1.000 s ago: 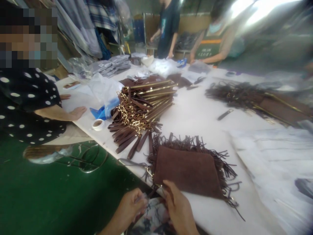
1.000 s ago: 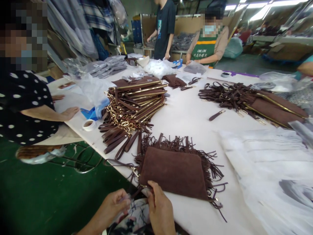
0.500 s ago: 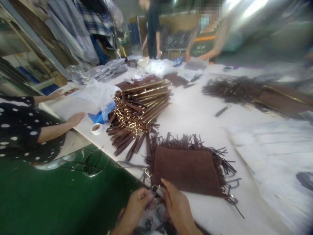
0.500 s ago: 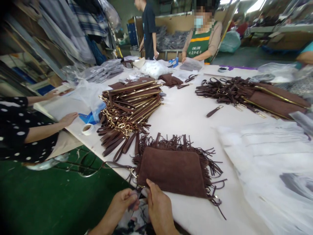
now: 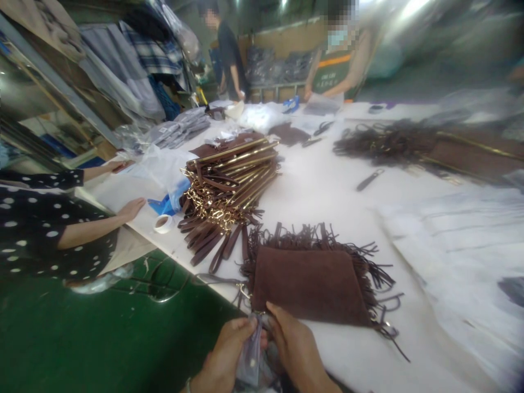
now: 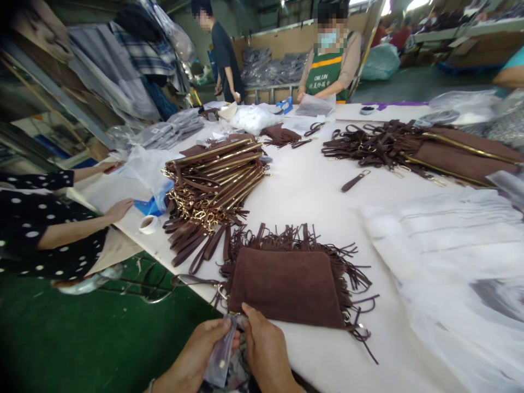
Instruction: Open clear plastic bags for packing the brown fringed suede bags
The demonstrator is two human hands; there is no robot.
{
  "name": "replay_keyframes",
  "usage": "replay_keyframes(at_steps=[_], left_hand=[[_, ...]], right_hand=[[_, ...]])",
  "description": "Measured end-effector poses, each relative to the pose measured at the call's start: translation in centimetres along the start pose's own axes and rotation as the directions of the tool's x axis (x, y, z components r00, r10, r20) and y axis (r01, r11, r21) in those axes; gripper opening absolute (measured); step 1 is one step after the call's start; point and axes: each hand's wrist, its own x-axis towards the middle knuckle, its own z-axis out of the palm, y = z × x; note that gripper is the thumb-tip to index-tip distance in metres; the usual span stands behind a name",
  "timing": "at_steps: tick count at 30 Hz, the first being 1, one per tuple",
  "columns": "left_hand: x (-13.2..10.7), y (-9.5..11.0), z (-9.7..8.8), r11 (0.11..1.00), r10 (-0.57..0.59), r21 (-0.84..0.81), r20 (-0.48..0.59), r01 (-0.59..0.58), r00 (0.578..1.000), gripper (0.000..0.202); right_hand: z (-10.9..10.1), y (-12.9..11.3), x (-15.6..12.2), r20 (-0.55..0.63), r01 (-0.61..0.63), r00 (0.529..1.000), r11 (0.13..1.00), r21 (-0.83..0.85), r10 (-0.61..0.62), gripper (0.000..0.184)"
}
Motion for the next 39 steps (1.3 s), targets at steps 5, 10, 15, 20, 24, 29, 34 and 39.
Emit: replay_keyframes(at_steps=[5, 10, 15, 20, 24, 29, 34, 39], left_hand=[[-0.8, 0.7, 0.2, 1.000, 0.001, -0.031, 0.108, 0.002, 0.994, 0.039], [-0.9, 0.8, 0.0, 1.000, -0.009, 0.007, 0.143, 0.008, 0.990, 0.035], [0.0, -0.1, 0.5, 0.999, -0.024, -0.022, 0.075, 0.026, 0.997, 0.035], [-0.2, 0.0, 1.7, 0.993, -0.068, -0.099, -0.016, 0.066, 0.998, 0.030], [-0.3, 0.2, 2.1, 0.964, -0.168, -0.222, -0.069, 0.149, 0.983, 0.019], [0.6, -1.1, 2.1, 0.915, -0.236, -0.348, -0.055, 0.203, 0.970, 0.018], [0.7, -1.7, 2.2, 0.941, -0.080, -0.332, -0.011, 0.071, 0.997, 0.030], [0.3, -0.8, 2.1, 0.978, -0.083, -0.191, 0.010, 0.083, 0.997, 0.023]], right_hand=[[-0.7, 0.2, -0.4, 0.028, 0.020, 0.999, 0.994, 0.109, -0.023, 0.042], [-0.9, 0.4, -0.7, 0.032, -0.008, 0.999, 0.988, 0.157, 0.003, 0.039], [-0.9, 0.2, -0.4, 0.057, -0.005, 0.998, 0.992, 0.126, -0.002, 0.037], [-1.2, 0.1, -0.3, 0.110, -0.020, 0.994, 0.994, 0.105, 0.008, 0.038], [-1.2, 0.0, -0.3, 0.120, -0.020, 0.993, 0.997, 0.079, 0.011, 0.037], [-0.8, 0.1, -0.5, 0.121, 0.002, 0.993, 0.999, 0.040, -0.007, 0.039], [0.1, 0.2, -2.3, 0.055, -0.108, 0.993, 0.981, 0.163, 0.100, 0.037], [1.6, 0.1, -4.2, 0.162, -0.314, 0.949, 0.858, 0.407, 0.270, 0.041]])
